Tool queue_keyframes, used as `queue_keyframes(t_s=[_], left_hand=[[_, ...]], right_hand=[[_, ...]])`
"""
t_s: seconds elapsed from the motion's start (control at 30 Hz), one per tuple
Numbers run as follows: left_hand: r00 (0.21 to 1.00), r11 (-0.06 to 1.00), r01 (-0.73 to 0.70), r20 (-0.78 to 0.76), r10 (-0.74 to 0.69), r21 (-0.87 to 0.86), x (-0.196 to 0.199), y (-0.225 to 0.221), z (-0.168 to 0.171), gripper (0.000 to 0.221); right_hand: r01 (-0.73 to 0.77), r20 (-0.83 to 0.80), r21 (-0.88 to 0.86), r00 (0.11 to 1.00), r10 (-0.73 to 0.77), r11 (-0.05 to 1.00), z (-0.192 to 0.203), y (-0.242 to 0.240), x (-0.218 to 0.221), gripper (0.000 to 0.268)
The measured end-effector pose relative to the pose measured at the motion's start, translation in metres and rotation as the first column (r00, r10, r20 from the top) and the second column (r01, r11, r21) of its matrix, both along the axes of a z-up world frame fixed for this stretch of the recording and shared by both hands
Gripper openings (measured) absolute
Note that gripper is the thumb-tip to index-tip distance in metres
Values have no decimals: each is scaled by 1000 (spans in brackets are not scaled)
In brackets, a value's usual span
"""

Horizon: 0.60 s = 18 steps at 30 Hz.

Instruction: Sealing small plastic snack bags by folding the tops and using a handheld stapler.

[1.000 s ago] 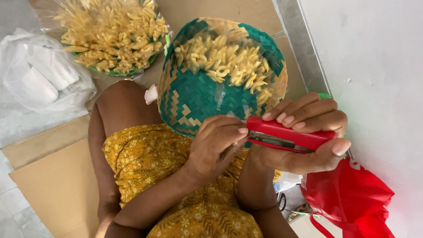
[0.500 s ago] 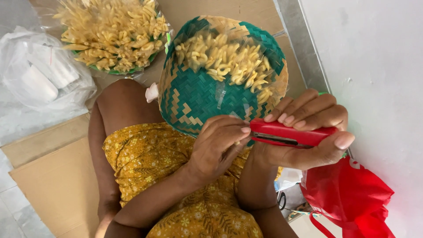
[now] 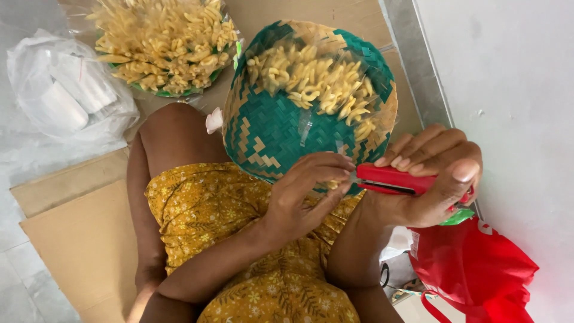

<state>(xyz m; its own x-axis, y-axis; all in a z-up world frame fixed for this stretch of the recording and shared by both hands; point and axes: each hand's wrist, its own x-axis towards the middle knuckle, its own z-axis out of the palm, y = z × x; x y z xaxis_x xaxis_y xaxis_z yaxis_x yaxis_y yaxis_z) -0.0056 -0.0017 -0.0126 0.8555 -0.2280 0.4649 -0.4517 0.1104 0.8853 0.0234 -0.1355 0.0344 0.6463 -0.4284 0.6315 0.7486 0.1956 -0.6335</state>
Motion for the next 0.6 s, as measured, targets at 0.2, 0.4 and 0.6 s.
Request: queue_keyframes(t_s=[0.2, 0.4, 0.6], left_hand=[[1000, 999, -4, -8, 4, -40, 1, 1, 5, 23], [997, 996, -52, -53, 48, -78, 5, 1, 1, 17], [998, 999, -45, -49, 44, -13, 5, 6, 10, 17]], right_hand=[[-55, 10, -5, 998, 55, 998, -5, -4, 4, 25], [168, 76, -185, 985, -156, 968, 2, -5, 6, 48], [226, 138, -221, 970, -199, 949, 11, 3, -3, 47]])
